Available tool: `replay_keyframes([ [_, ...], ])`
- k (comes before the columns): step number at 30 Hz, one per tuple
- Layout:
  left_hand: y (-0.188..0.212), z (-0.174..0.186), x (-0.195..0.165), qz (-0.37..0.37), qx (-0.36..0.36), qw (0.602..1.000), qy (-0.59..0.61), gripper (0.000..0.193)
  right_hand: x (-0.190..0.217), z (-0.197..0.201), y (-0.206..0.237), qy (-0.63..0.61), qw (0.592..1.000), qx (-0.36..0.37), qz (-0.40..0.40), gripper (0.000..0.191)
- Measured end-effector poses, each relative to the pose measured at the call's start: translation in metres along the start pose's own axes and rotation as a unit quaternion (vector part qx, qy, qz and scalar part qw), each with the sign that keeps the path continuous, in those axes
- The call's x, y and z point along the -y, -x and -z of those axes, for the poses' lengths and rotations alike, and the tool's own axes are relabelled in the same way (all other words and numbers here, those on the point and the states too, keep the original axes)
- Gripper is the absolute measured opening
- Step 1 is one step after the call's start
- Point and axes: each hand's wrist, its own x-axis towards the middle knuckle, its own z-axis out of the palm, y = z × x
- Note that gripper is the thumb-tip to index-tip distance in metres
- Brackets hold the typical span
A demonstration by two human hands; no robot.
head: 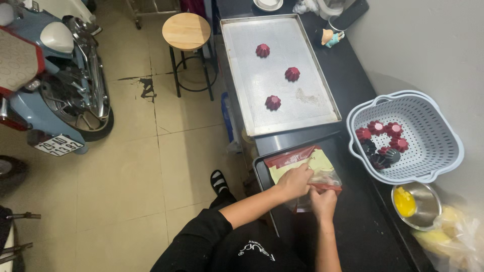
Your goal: The person carries a tray of molded dough pieces to the counter, then shapes small dough pieces by hand and arranges them on a tray. They brush the dough rounds with egg wash using a brush, then press dough into fluted molds and place the filled molds on a tray.
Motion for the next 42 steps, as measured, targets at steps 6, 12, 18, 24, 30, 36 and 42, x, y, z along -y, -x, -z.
replay_keyframes([
  [6, -0.006, 0.017, -0.034, -0.043, 0.007, 0.999, 0.011, 0.042, -0.005, 0.001, -0.012, 0.121, 0.98, -0.077, 0.137, 0.02],
  [12, -0.017, -0.004, -0.034, -0.024, 0.013, 1.0, -0.014, 0.03, -0.016, 0.017, -0.012, 0.054, 0.99, -0.02, 0.131, 0.03],
  [18, -0.021, -0.044, -0.02, -0.096, 0.008, 0.995, 0.008, 0.069, -0.063, 0.071, 0.02, -0.223, 0.96, 0.094, -0.14, 0.036],
  [24, 0.009, -0.097, -0.014, -0.157, 0.24, 0.928, -0.238, 0.094, -0.128, 0.126, 0.075, -0.489, 0.817, -0.09, -0.292, 0.048],
  [30, -0.003, -0.126, -0.024, -0.142, 0.189, 0.957, -0.17, 0.072, -0.133, 0.164, 0.091, -0.578, 0.776, -0.127, -0.219, 0.048],
  [36, -0.004, -0.151, -0.109, 0.144, 0.286, 0.883, 0.344, 0.03, -0.066, 0.194, 0.086, -0.279, 0.953, -0.117, -0.026, 0.036],
  [42, -0.012, -0.144, -0.168, 0.108, 0.278, 0.764, 0.573, 0.027, -0.017, 0.251, 0.08, -0.023, 0.989, -0.106, 0.101, 0.05],
])
